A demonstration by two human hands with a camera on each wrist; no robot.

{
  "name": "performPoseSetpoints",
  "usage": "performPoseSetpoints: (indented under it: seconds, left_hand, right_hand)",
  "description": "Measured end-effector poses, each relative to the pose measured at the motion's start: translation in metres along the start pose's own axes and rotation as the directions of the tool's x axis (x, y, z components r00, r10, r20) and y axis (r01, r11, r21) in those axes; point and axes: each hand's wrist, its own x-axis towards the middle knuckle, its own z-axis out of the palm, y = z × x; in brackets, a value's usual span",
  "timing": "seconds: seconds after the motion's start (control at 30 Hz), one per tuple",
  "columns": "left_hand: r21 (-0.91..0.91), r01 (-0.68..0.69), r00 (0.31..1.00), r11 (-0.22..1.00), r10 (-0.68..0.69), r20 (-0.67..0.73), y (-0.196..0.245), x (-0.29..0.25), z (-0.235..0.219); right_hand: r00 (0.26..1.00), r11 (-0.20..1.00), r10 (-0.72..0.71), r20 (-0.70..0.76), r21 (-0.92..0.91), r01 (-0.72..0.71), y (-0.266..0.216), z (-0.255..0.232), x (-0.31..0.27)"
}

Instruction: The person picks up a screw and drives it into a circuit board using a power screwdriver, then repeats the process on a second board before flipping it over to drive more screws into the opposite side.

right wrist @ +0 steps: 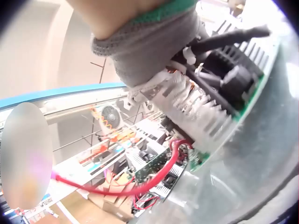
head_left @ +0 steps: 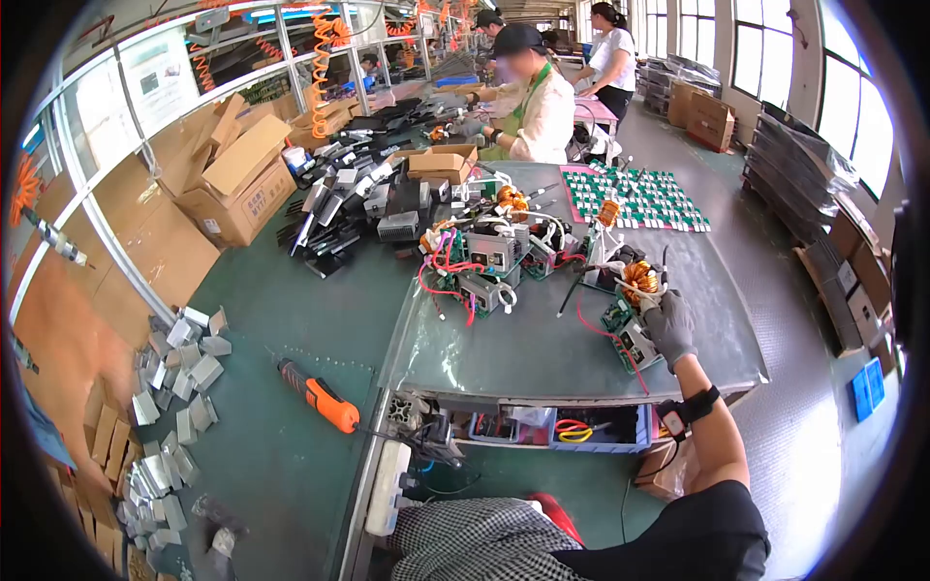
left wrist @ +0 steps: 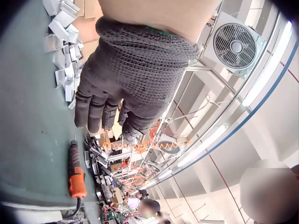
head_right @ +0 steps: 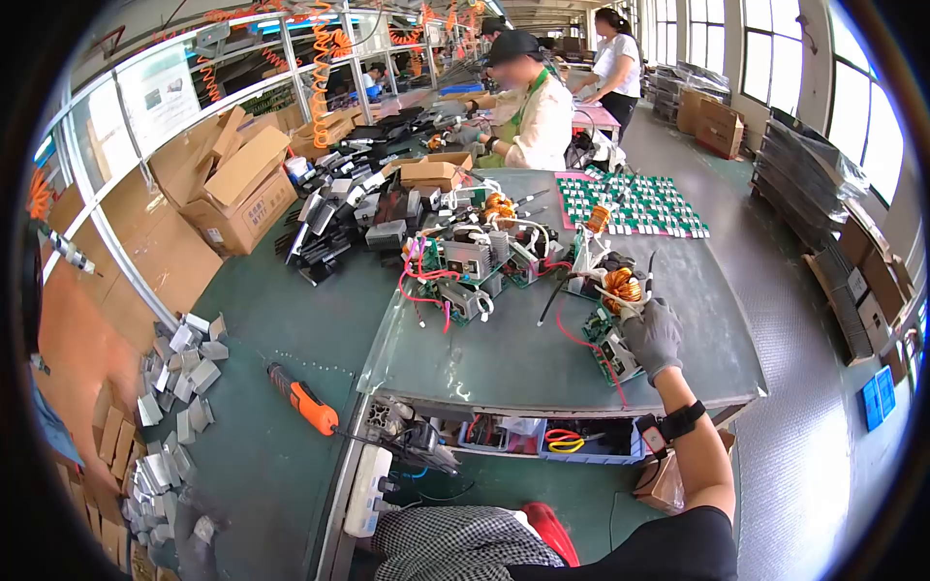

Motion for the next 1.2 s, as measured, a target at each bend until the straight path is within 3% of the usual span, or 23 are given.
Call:
performPoseSetpoints:
  seconds: [0.07,0.13,0.17,0.2,0.23,0.27,0.3,0.33,0.47,0.53,0.63,0.73,0.83,0.9,0.93,0.97,1.0,1.03,1.07,1.1,1.13,1.17,1.2]
  left_hand:
    - [-0.074,0.036,0.996,0.997,-0.041,-0.073,0.001,-0.011,0.002]
    - [-0.201,0.028,0.976,0.979,-0.071,-0.206,-0.013,-0.011,0.009]
    - [-0.245,0.004,0.981,0.970,-0.051,-0.186,-0.019,-0.013,0.009]
    - [-0.291,-0.021,0.984,0.956,-0.032,-0.174,-0.024,-0.016,0.007]
    - [-0.335,-0.042,0.985,0.941,-0.016,-0.170,-0.031,-0.021,0.004]
    - [-0.403,-0.020,0.984,0.915,-0.054,-0.172,-0.046,-0.025,0.001]
    - [-0.409,-0.015,0.988,0.912,-0.049,-0.145,-0.047,-0.019,0.011]
    - [-0.399,0.021,0.966,0.917,-0.121,-0.227,-0.046,-0.049,0.002]
    - [-0.480,0.020,0.967,0.877,-0.138,-0.213,-0.050,-0.096,0.002]
    - [-0.460,0.025,0.968,0.888,-0.137,-0.211,-0.068,-0.129,-0.002]
    - [-0.416,0.079,0.933,0.906,-0.214,-0.289,-0.080,-0.172,-0.002]
    - [-0.459,0.036,0.872,0.888,-0.252,-0.419,-0.086,-0.215,0.004]
    - [-0.437,0.050,0.757,0.898,-0.319,-0.570,-0.082,-0.266,0.009]
    - [-0.431,0.148,0.650,0.890,-0.416,-0.636,-0.064,-0.304,0.010]
    - [-0.492,0.075,0.586,0.867,-0.438,-0.682,-0.074,-0.325,0.017]
    - [-0.599,0.043,0.486,0.799,-0.541,-0.687,-0.064,-0.347,0.024]
    - [-0.542,0.049,0.383,0.839,-0.517,-0.766,-0.059,-0.367,0.031]
    - [-0.485,0.070,0.273,0.872,-0.484,-0.831,-0.055,-0.387,0.039]
    - [-0.488,0.154,0.107,0.859,-0.505,-0.856,-0.053,-0.406,0.051]
    - [-0.433,0.173,-0.028,0.885,-0.435,-0.900,-0.052,-0.428,0.066]
    - [-0.418,0.192,-0.116,0.888,-0.403,-0.908,-0.049,-0.445,0.081]
    - [-0.398,0.213,-0.174,0.892,-0.366,-0.914,-0.049,-0.456,0.090]
    - [-0.393,0.305,-0.288,0.868,-0.309,-0.906,-0.047,-0.472,0.101]
  right_hand:
    - [0.994,0.992,-0.111,-0.009,-0.063,0.110,0.019,0.020,0.006]
    - [0.995,0.993,-0.104,-0.002,0.058,0.104,0.034,0.031,0.020]
    - [0.995,0.988,-0.102,-0.001,0.119,0.101,0.036,0.037,0.028]
    - [0.993,0.994,-0.099,0.063,0.054,0.096,0.024,0.024,0.030]
    - [0.984,0.994,-0.109,0.140,0.002,0.110,0.052,0.034,0.045]
    - [0.987,0.986,-0.134,0.085,0.116,0.124,0.091,0.062,0.064]
    - [0.987,0.997,0.015,0.160,0.070,-0.027,0.117,0.085,0.088]
    - [0.973,0.996,-0.061,0.221,0.084,0.043,0.087,0.096,0.092]
    - [0.961,0.940,-0.271,0.059,0.230,0.251,0.053,0.012,0.113]
    - [0.923,0.861,-0.385,-0.003,0.360,0.361,-0.002,-0.016,0.103]
    - [0.826,0.664,-0.537,-0.171,0.519,0.538,-0.099,-0.013,0.064]
    - [0.680,0.378,-0.667,-0.305,0.648,0.661,-0.218,0.031,-0.018]
    - [0.489,0.071,-0.811,-0.321,0.775,0.628,-0.319,0.079,-0.120]
    - [0.305,-0.080,-0.911,-0.276,0.846,0.528,-0.367,0.111,-0.173]
    - [0.069,-0.130,-0.981,-0.183,0.874,0.469,-0.389,0.069,-0.206]
    - [-0.172,-0.140,-0.982,-0.076,0.908,0.395,-0.411,0.027,-0.240]
    - [-0.327,-0.339,-0.928,-0.178,0.765,0.547,-0.425,0.028,-0.262]
    - [-0.430,-0.380,-0.885,-0.176,0.806,0.453,-0.437,0.024,-0.284]
    - [-0.532,-0.409,-0.828,-0.178,0.841,0.354,-0.447,0.018,-0.306]
    - [-0.626,-0.422,-0.758,-0.182,0.869,0.258,-0.453,0.013,-0.325]
    - [-0.687,-0.577,-0.677,-0.264,0.771,0.272,-0.457,0.013,-0.342]
    - [-0.716,-0.555,-0.652,-0.250,0.801,0.225,-0.458,0.004,-0.351]
    - [-0.745,-0.529,-0.623,-0.236,0.830,0.179,-0.459,-0.008,-0.361]
